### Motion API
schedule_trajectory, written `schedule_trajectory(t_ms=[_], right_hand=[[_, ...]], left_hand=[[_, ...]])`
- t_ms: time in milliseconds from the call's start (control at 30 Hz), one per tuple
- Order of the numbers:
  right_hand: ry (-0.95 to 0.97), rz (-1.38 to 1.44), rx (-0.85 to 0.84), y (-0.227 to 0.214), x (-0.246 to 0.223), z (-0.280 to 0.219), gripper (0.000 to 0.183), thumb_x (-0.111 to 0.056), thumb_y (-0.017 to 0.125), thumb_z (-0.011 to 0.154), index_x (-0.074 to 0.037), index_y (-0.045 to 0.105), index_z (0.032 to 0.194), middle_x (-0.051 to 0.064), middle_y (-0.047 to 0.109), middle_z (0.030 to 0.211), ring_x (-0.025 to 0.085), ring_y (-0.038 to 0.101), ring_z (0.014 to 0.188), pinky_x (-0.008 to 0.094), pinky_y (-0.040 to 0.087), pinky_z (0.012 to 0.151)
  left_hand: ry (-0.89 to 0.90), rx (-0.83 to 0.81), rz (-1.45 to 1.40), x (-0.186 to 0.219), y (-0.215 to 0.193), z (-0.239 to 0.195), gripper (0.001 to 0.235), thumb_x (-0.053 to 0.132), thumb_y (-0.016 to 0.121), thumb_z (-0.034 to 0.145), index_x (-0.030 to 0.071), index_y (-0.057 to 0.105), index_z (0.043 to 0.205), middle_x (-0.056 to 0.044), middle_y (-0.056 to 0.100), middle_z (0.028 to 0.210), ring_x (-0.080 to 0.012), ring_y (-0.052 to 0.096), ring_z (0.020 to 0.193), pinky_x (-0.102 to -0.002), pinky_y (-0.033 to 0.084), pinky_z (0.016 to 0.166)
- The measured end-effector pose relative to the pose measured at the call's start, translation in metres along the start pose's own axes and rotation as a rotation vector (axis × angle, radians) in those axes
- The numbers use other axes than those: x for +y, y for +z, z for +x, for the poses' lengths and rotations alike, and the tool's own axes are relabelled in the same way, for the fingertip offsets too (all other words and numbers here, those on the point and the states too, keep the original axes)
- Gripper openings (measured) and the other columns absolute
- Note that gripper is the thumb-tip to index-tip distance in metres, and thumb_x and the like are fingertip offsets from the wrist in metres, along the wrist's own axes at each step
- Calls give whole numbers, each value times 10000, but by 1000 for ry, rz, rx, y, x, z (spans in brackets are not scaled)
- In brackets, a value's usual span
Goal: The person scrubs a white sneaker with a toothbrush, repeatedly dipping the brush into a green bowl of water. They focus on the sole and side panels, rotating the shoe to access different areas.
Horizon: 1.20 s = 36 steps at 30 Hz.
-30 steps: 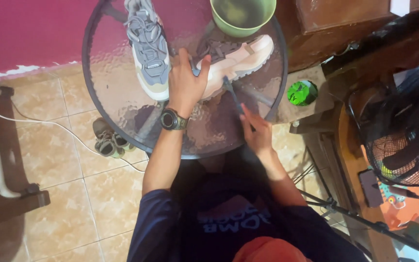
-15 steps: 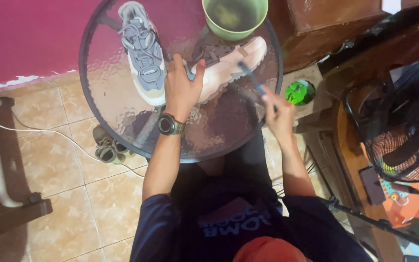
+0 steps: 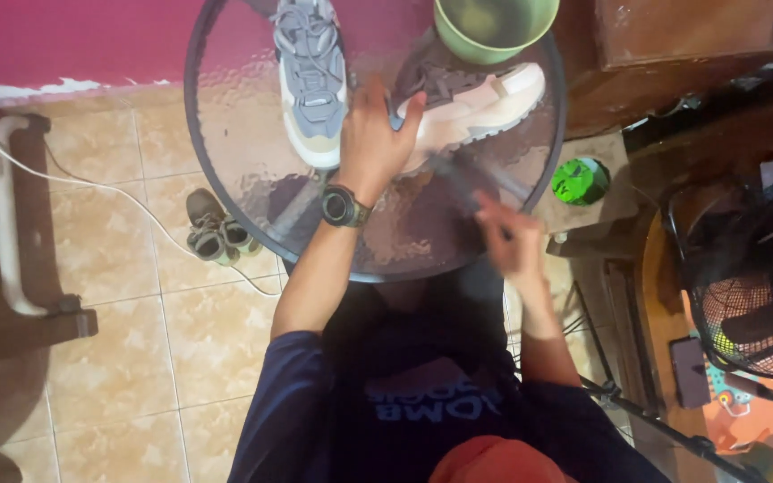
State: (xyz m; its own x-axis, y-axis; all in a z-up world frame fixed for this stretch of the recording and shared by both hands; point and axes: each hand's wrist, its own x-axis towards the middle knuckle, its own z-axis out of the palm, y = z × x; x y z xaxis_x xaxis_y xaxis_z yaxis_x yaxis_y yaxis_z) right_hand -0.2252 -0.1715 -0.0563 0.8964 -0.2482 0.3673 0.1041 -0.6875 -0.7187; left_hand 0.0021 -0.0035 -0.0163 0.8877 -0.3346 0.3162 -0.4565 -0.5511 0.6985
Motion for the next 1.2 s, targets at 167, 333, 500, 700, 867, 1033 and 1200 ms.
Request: schedule_trajectory(t_ms=[167,333,500,700,867,1033,1200], right_hand=[[14,85,324,-54,-30,62,268,-169,543,1134,-71,562,1382,106,581,1144,206,564,982,328,450,845],[209,306,265,-83,-24,131,130,-256,627,1119,-129,650,1123,-4,563,851,61,492,662,200,361,555],[236,609,-17,-73,-6,194,405,-468,578,1073,-99,659,1219,-22,690,992,14,583,698,114,419,555],[518,639,90,-51,-32,232,917,-827,372,699,-75,660,1138,7,727,831,49,569,519,164,257,399],[562,472,61,-53,-33,243,772,-775,415,782,-115,719,1045,-22,737,782,22,515,416,156,227,392],[303,387,131,-62,-15,230,750,-746,402,899,-117,734,1139,-30,746,841,12,532,483,136,315,438],[49,191,172,-71,-5,210,769,-634,263,1073,-37,745,1122,50,684,787,114,602,556,202,412,508]], left_hand=[[-3,22,-54,1,-3,1,520,552,527,980,41,482,1058,-179,555,860,-467,579,742,-546,432,585],[-4,9,-31,1,-2,0,563,571,510,980,36,491,1154,-174,570,867,-457,595,741,-536,449,579],[8,5,-12,-3,3,1,657,557,525,992,7,444,1342,-227,610,930,-505,618,817,-580,468,614],[-29,-2,-24,4,-4,3,560,511,569,967,-9,527,1171,-258,623,971,-536,611,891,-603,464,701],[-73,-50,-21,9,-9,4,634,526,542,974,-35,507,1267,-270,621,1062,-532,604,960,-597,475,729],[-95,-80,-33,15,-15,6,548,513,538,975,-2,508,1160,-239,596,969,-512,599,870,-577,462,668],[-113,-110,-6,16,-16,5,659,542,504,982,-36,506,1298,-259,622,1040,-518,617,924,-585,478,730]])
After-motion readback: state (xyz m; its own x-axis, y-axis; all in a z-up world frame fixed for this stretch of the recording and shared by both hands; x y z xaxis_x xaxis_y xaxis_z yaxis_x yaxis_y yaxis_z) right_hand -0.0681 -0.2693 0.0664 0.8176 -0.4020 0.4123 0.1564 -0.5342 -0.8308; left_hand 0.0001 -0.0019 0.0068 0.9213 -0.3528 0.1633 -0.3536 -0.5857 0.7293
